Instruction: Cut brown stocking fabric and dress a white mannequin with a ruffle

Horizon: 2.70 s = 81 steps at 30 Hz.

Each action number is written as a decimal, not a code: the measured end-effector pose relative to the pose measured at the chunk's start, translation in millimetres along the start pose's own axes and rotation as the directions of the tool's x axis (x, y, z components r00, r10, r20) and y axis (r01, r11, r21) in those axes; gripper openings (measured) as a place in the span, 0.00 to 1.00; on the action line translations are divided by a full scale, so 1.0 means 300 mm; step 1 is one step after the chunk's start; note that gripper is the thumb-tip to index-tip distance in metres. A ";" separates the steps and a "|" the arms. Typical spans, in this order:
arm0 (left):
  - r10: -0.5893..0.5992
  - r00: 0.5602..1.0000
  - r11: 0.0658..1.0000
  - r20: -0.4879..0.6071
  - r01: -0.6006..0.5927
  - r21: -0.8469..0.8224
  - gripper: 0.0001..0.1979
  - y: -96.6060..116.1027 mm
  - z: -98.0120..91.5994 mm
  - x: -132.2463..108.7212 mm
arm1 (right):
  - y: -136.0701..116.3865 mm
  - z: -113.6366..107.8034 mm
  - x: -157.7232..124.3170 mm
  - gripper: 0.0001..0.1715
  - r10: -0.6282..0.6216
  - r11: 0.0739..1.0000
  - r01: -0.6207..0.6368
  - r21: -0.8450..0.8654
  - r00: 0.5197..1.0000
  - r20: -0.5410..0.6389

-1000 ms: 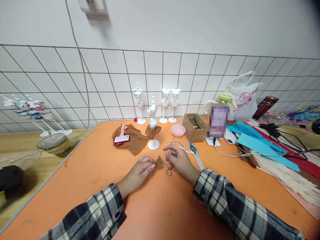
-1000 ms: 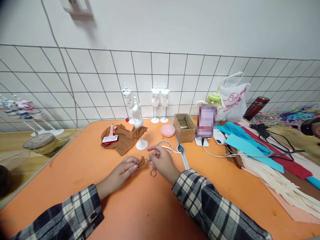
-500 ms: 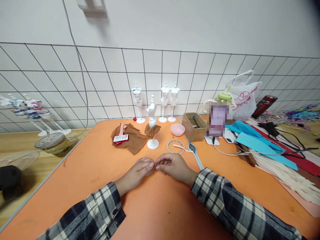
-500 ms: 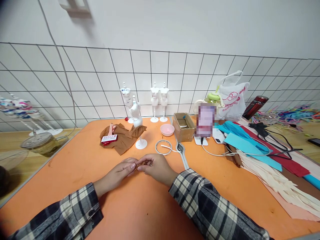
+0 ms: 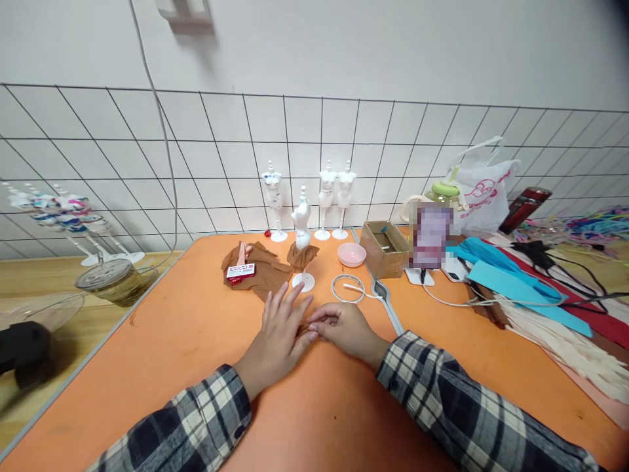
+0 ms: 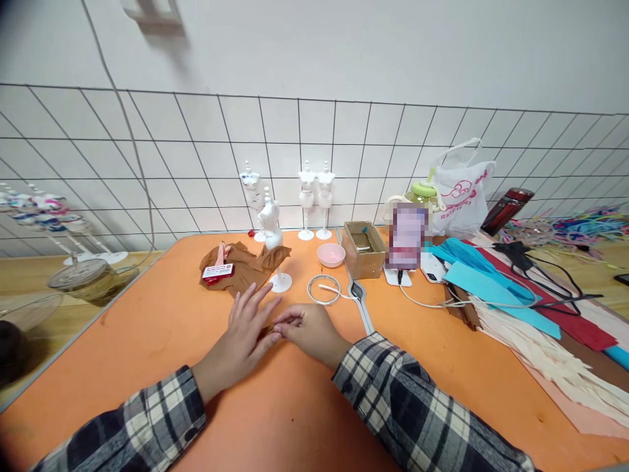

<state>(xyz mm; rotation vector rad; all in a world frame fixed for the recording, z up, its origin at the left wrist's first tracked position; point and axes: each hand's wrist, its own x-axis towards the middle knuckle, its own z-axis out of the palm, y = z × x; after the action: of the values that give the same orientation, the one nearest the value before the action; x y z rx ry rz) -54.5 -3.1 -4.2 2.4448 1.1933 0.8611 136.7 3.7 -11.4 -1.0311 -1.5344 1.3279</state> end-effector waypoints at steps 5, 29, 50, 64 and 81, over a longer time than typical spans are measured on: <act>0.070 0.997 0.989 0.037 -0.074 0.128 0.10 0.001 0.006 0.003 | -0.012 0.024 -0.008 0.06 0.041 0.994 -0.046 0.100 0.998 0.053; -0.283 0.947 0.759 0.152 0.318 -0.568 0.20 -0.054 -0.012 0.029 | -0.151 -0.062 -0.050 0.09 0.013 0.219 0.096 -0.971 0.995 0.101; -0.261 0.949 0.812 0.177 0.315 -0.492 0.20 -0.053 -0.007 0.019 | -0.142 -0.004 -0.088 0.12 0.216 0.059 0.153 -0.986 0.963 0.162; -0.404 0.906 0.619 0.128 0.373 -0.691 0.19 -0.046 -0.013 0.028 | -0.019 -0.082 0.003 0.09 -0.027 0.632 0.150 -0.760 0.985 0.172; -0.216 0.941 0.741 0.262 0.333 -0.584 0.20 -0.034 -0.008 0.010 | -0.092 -0.009 -0.060 0.20 0.102 0.879 0.059 -0.474 0.946 0.307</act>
<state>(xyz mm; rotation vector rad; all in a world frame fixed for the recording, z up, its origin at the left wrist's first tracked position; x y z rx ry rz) -60.8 5.6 -6.0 1.7120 0.9673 0.7686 143.1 -15.4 14.8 -1.1677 -2.1855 1.1991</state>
